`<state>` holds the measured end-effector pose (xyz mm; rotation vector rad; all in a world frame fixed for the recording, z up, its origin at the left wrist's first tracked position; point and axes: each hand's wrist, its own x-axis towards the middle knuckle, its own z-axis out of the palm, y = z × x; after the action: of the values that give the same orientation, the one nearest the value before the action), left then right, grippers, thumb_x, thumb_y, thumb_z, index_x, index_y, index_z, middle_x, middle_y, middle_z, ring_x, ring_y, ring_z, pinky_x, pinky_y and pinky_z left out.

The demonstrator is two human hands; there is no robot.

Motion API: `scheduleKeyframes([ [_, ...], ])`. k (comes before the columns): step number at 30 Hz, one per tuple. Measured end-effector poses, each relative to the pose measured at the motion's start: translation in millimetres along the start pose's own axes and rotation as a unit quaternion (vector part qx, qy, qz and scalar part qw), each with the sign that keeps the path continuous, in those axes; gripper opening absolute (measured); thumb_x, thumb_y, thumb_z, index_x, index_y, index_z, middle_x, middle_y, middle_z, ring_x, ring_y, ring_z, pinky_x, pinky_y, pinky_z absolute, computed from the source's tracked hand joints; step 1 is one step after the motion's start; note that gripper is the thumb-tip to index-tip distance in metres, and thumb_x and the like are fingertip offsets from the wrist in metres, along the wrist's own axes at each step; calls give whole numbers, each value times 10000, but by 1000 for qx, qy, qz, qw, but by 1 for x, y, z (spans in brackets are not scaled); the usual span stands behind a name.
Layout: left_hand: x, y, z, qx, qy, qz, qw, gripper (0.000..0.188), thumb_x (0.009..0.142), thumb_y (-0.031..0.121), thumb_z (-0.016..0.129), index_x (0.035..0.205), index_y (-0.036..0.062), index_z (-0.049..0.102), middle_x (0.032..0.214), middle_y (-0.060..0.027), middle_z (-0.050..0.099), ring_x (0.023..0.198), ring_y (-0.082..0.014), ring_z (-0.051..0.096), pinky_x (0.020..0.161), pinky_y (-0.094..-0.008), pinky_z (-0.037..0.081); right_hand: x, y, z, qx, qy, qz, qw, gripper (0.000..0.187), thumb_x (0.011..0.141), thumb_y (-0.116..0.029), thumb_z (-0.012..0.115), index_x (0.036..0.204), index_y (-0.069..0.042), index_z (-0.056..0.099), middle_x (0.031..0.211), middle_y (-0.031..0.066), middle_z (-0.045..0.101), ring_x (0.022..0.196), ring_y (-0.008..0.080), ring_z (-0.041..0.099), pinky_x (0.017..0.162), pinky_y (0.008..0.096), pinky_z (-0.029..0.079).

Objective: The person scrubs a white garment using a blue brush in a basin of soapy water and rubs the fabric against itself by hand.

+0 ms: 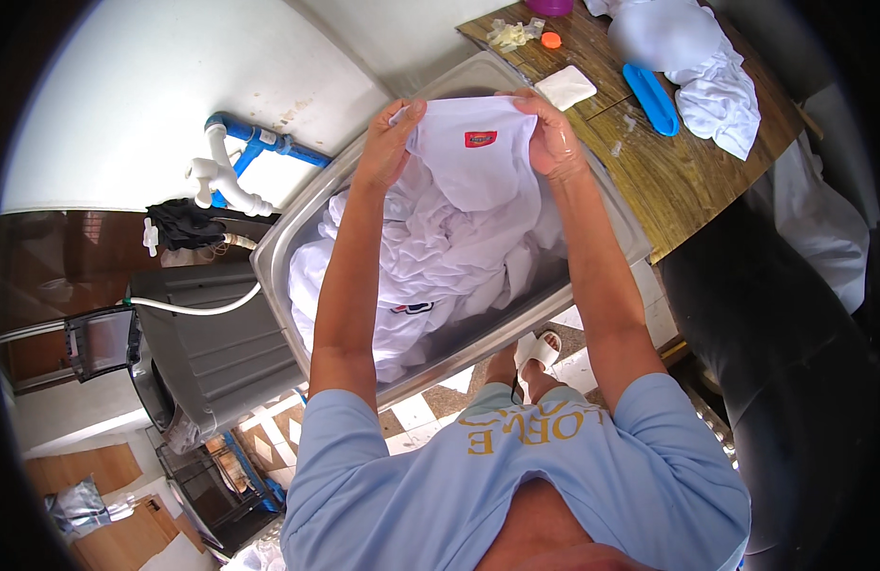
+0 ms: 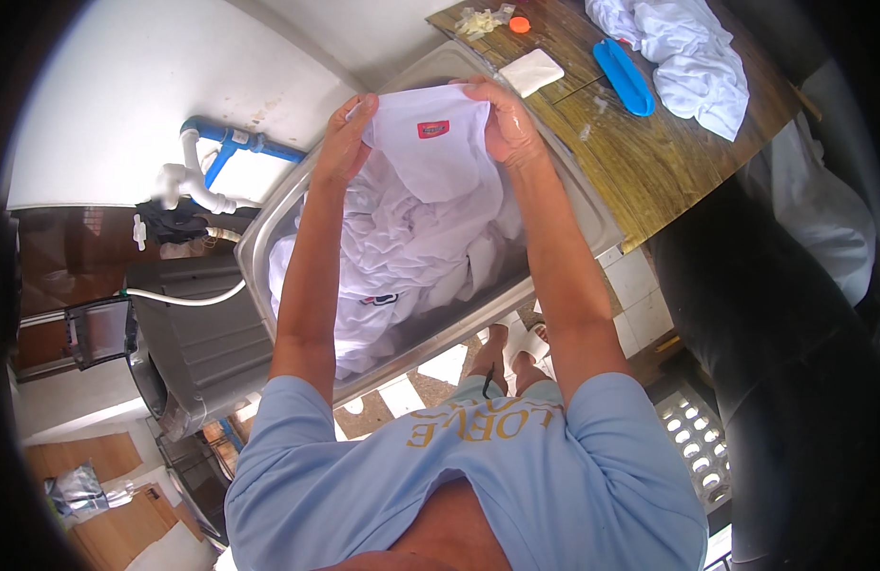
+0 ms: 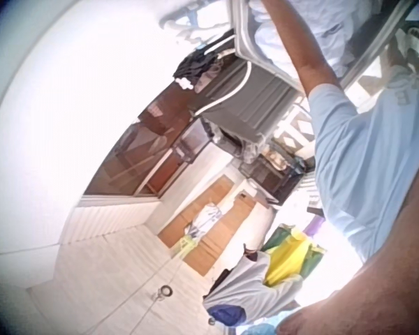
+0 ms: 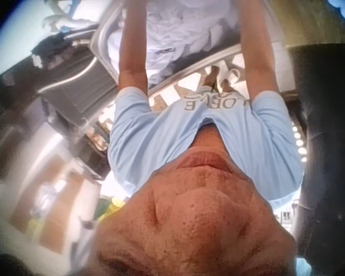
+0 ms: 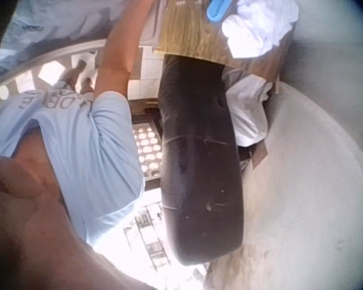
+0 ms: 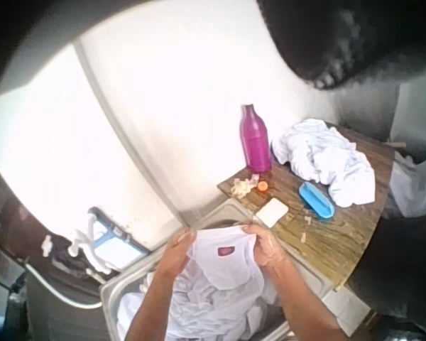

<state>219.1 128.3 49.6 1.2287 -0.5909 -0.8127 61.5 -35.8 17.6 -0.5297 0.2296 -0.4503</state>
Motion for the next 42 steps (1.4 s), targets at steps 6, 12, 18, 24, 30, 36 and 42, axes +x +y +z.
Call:
scheduleKeyframes([
  [6,1,-36,82,18,75,147,986,187,891,186,603,771,45,628,775,-30,630,767,-119,578,706,-271,469,18,38,-18,104,121,33,987,151,816,-141,593,910,-24,583,833,92,608,790,227,592,762,398,496],
  [12,12,-77,102,455,140,407,780,186,762,104,662,614,26,578,657,-79,604,666,-127,545,642,-328,421,-5,71,-29,-124,-98,-113,981,313,909,-257,501,1162,-76,535,1026,62,561,952,167,540,864,329,451],
  [18,28,-75,91,381,115,339,852,202,761,115,657,597,22,583,538,-120,555,483,-213,527,514,-342,416,14,78,-12,128,65,23,989,284,924,-320,514,1109,-108,558,854,45,577,727,181,569,654,313,496],
  [24,27,-81,61,396,142,338,842,260,791,160,656,592,18,567,491,-104,459,461,-199,476,479,-318,366,9,64,-5,97,192,57,975,308,796,-437,687,774,-154,566,705,40,515,671,195,549,604,351,477],
  [30,23,-35,40,200,179,108,957,526,900,384,591,513,107,369,506,81,324,490,-48,262,432,-259,205,-17,9,17,-28,78,49,995,287,738,-246,728,846,-67,531,767,57,535,735,187,561,669,341,480],
  [36,20,-19,33,158,139,126,969,511,899,441,577,538,117,416,531,95,350,503,-31,272,445,-231,224,-10,4,3,-232,-27,102,967,231,727,-167,709,897,-80,579,831,-3,582,774,122,569,715,262,459],
  [42,14,-40,23,297,63,-1,953,365,867,370,629,703,47,589,531,-4,496,495,-97,468,478,-260,368,0,18,-9,-616,126,-66,775,266,796,-236,648,933,-17,585,844,169,637,779,290,634,690,378,502],
])
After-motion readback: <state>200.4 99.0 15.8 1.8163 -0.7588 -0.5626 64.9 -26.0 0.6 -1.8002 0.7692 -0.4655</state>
